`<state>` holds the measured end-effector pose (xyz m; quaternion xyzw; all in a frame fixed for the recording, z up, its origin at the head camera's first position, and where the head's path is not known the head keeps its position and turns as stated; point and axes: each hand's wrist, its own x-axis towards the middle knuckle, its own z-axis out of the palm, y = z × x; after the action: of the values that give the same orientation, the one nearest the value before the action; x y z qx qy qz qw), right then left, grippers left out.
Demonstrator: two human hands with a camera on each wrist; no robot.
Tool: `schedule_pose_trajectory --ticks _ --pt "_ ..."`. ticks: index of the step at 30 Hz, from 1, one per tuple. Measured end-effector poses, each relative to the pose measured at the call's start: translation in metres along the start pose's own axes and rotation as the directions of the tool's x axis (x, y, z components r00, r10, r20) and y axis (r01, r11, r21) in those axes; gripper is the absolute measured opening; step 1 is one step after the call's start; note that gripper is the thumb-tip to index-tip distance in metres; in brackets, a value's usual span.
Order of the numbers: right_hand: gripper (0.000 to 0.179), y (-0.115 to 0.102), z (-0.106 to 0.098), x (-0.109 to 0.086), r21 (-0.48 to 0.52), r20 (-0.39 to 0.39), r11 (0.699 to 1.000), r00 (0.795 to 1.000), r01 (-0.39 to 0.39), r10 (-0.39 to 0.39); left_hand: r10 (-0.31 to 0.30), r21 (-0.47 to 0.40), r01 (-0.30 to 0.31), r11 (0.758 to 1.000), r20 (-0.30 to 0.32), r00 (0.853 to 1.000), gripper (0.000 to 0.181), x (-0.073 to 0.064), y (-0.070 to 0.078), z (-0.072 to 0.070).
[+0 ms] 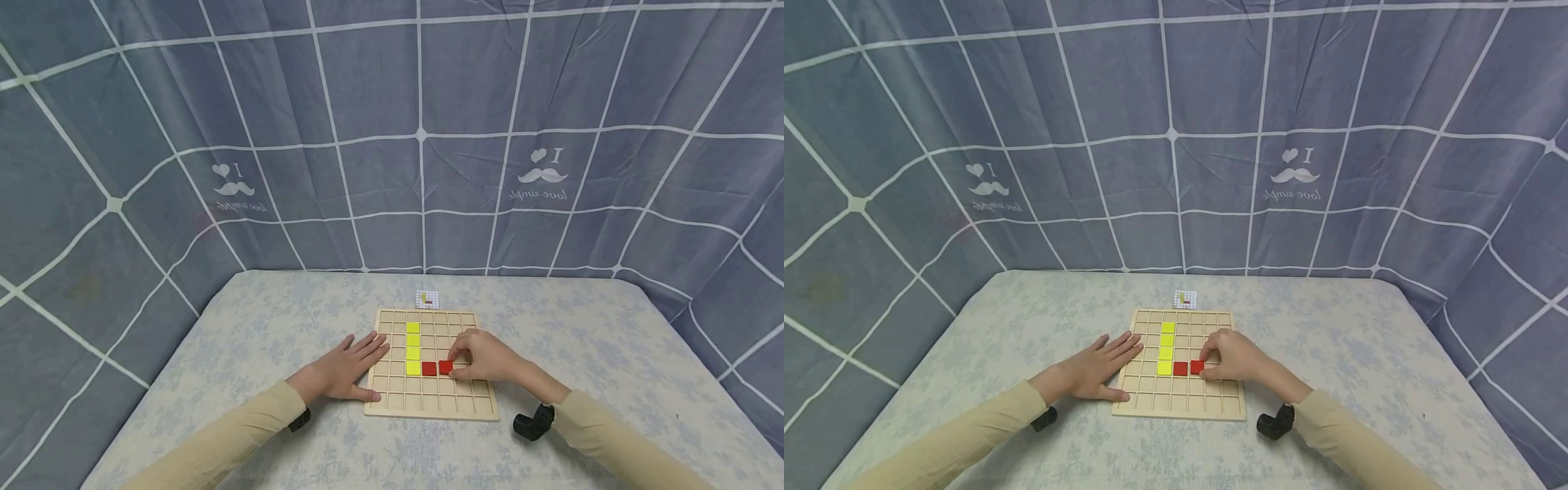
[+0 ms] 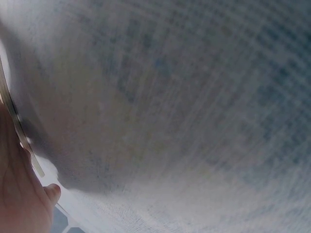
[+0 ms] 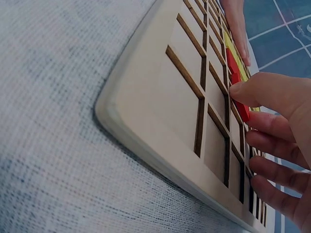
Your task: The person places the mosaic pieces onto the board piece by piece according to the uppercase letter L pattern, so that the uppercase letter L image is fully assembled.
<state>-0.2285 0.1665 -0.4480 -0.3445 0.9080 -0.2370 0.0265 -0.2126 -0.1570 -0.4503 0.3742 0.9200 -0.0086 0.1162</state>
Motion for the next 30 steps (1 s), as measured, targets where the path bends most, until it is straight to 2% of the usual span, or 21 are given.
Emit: schedule_pose_trajectory --ticks 30 --pt "0.018 0.0005 0.0022 -0.0032 0.017 -0.002 1.000 1.000 0.009 -0.009 -0.008 0.016 0.008 1.000 0.005 1.000 0.091 0.0003 0.0001 -0.0001"
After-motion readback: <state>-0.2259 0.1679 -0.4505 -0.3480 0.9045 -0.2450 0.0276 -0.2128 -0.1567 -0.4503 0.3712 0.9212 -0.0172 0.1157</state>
